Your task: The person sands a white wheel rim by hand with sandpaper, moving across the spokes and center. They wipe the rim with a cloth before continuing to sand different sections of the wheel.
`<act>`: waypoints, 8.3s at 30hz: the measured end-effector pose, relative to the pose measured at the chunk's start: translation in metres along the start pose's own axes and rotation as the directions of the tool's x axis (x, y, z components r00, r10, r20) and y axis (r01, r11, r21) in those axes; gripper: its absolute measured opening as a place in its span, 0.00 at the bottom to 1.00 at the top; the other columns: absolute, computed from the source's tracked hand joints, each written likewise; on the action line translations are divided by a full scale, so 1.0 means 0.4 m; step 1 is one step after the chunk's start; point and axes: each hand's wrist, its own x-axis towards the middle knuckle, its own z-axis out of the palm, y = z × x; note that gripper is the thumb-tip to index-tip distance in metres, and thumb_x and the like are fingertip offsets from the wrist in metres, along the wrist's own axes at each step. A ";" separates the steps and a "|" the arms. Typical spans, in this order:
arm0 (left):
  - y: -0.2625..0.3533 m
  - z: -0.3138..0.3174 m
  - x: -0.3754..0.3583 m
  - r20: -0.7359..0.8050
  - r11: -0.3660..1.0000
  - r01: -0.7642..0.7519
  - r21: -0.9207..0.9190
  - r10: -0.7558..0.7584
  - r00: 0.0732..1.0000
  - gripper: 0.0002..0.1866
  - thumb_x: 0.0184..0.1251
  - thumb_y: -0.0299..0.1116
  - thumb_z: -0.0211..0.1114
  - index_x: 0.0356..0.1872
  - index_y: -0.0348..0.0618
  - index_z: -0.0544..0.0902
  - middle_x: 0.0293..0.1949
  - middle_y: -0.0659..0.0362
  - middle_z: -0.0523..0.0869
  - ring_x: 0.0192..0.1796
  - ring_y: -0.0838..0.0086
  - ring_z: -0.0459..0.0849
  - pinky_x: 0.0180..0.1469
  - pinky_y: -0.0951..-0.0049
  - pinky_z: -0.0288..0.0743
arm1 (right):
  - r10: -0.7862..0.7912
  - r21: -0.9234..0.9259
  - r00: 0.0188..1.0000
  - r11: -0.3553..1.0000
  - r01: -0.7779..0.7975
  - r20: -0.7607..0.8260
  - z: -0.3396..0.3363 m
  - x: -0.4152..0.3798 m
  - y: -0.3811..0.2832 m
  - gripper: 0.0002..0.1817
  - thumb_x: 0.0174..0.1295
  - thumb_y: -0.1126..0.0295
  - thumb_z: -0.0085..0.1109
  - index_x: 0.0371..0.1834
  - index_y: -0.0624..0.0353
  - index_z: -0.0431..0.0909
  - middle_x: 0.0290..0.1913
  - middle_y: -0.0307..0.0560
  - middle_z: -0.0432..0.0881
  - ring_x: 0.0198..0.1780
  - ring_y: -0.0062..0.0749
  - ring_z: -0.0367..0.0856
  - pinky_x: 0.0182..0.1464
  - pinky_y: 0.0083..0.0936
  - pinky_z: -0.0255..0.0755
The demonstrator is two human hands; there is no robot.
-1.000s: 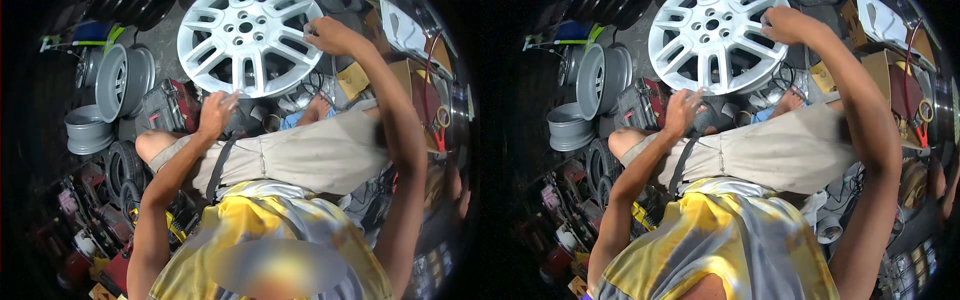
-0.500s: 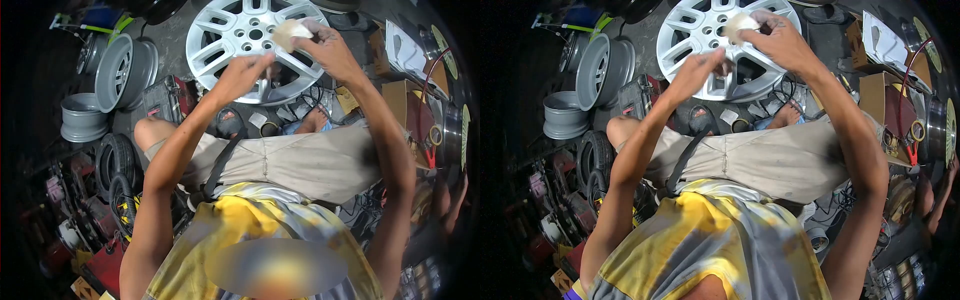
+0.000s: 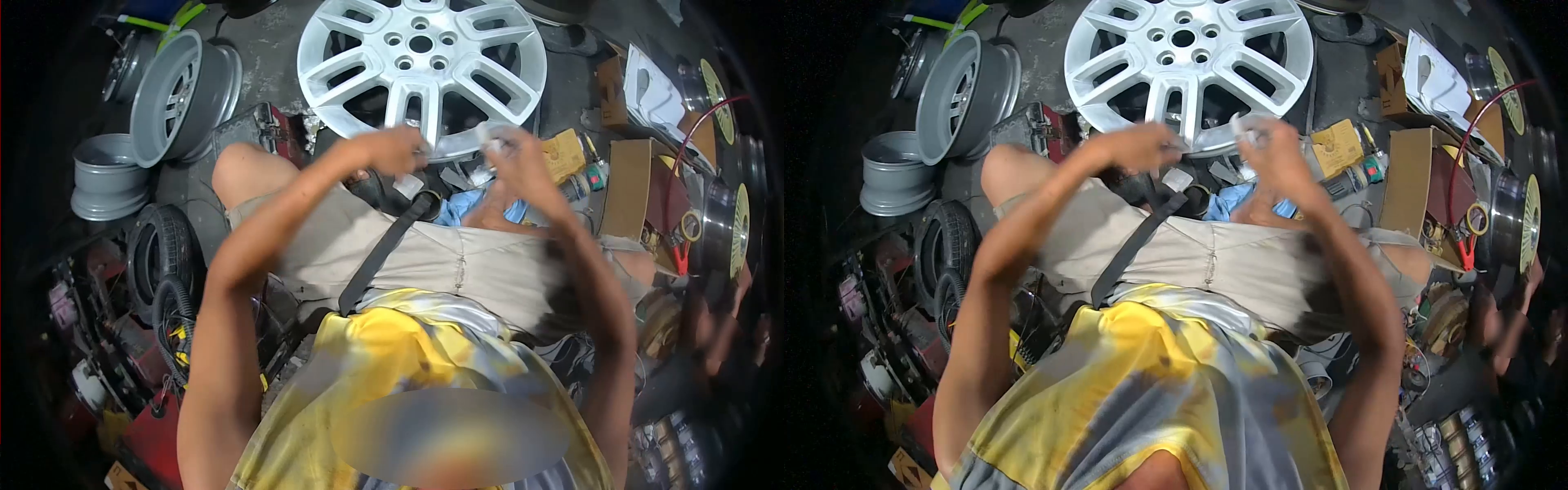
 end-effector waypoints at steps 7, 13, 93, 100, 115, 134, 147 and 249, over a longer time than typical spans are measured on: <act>-0.070 -0.324 0.025 -0.726 0.940 -0.267 0.215 0.336 0.600 0.18 0.73 0.41 0.62 0.53 0.40 0.88 0.43 0.44 0.91 0.44 0.58 0.89 0.52 0.60 0.80 | 0.162 -0.209 0.971 0.958 -0.197 -0.175 0.313 -0.037 -0.068 0.15 0.62 0.70 0.64 0.48 0.69 0.85 0.46 0.69 0.81 0.47 0.68 0.82 0.53 0.52 0.77; -0.144 -0.319 0.034 -0.809 0.880 -0.468 0.082 0.334 0.485 0.16 0.70 0.38 0.62 0.49 0.38 0.89 0.41 0.41 0.90 0.46 0.49 0.90 0.53 0.57 0.81 | 0.159 -0.217 0.987 0.965 -0.151 0.021 0.349 -0.189 -0.134 0.19 0.64 0.73 0.61 0.56 0.71 0.80 0.51 0.70 0.78 0.50 0.68 0.82 0.54 0.50 0.77; -0.115 -0.315 -0.012 -0.807 0.981 -0.162 0.109 0.183 0.562 0.16 0.72 0.40 0.61 0.44 0.35 0.89 0.38 0.37 0.88 0.44 0.47 0.89 0.48 0.53 0.79 | 0.253 -0.485 0.967 0.841 -0.239 -0.038 0.265 0.037 -0.073 0.14 0.69 0.63 0.55 0.39 0.64 0.82 0.43 0.65 0.85 0.46 0.64 0.83 0.49 0.56 0.68; -0.105 -0.325 -0.030 -0.787 0.983 -0.142 0.117 0.179 0.591 0.16 0.71 0.40 0.62 0.43 0.36 0.88 0.38 0.38 0.88 0.44 0.45 0.88 0.49 0.52 0.79 | 0.109 -0.464 0.984 0.871 -0.162 -0.140 0.233 -0.019 -0.209 0.08 0.59 0.72 0.59 0.34 0.66 0.83 0.36 0.63 0.84 0.42 0.61 0.84 0.48 0.56 0.64; -0.151 -0.333 0.004 -0.776 0.983 -0.132 0.129 0.182 0.604 0.16 0.70 0.38 0.61 0.43 0.35 0.88 0.38 0.38 0.88 0.43 0.46 0.88 0.47 0.52 0.79 | 0.280 -0.756 0.936 0.654 -0.024 0.213 0.091 0.137 0.024 0.10 0.62 0.68 0.54 0.31 0.62 0.82 0.34 0.63 0.86 0.38 0.60 0.86 0.47 0.58 0.75; -0.151 -0.321 -0.011 -0.767 0.980 -0.164 0.109 0.188 0.614 0.17 0.71 0.40 0.61 0.41 0.34 0.88 0.39 0.38 0.89 0.45 0.45 0.88 0.49 0.52 0.79 | -0.074 -0.682 0.994 0.723 0.106 0.075 0.025 0.045 0.068 0.13 0.64 0.62 0.62 0.38 0.63 0.83 0.31 0.62 0.84 0.34 0.61 0.85 0.38 0.49 0.79; -0.132 -0.316 -0.008 -0.753 0.974 -0.136 0.178 0.224 0.618 0.16 0.71 0.39 0.61 0.41 0.34 0.88 0.37 0.39 0.89 0.41 0.47 0.88 0.46 0.52 0.78 | -0.067 -0.784 0.987 0.601 0.157 0.147 -0.052 0.022 0.020 0.18 0.59 0.69 0.62 0.52 0.64 0.82 0.42 0.51 0.83 0.42 0.45 0.84 0.47 0.38 0.76; -0.479 -0.248 0.029 -0.747 0.833 0.519 -0.192 -0.467 0.473 0.28 0.68 0.51 0.65 0.57 0.37 0.85 0.56 0.42 0.87 0.60 0.48 0.85 0.64 0.54 0.77 | 0.226 -0.399 0.893 0.832 -0.385 -0.390 -0.031 0.309 0.065 0.17 0.67 0.55 0.61 0.48 0.55 0.89 0.41 0.66 0.88 0.47 0.65 0.86 0.53 0.52 0.78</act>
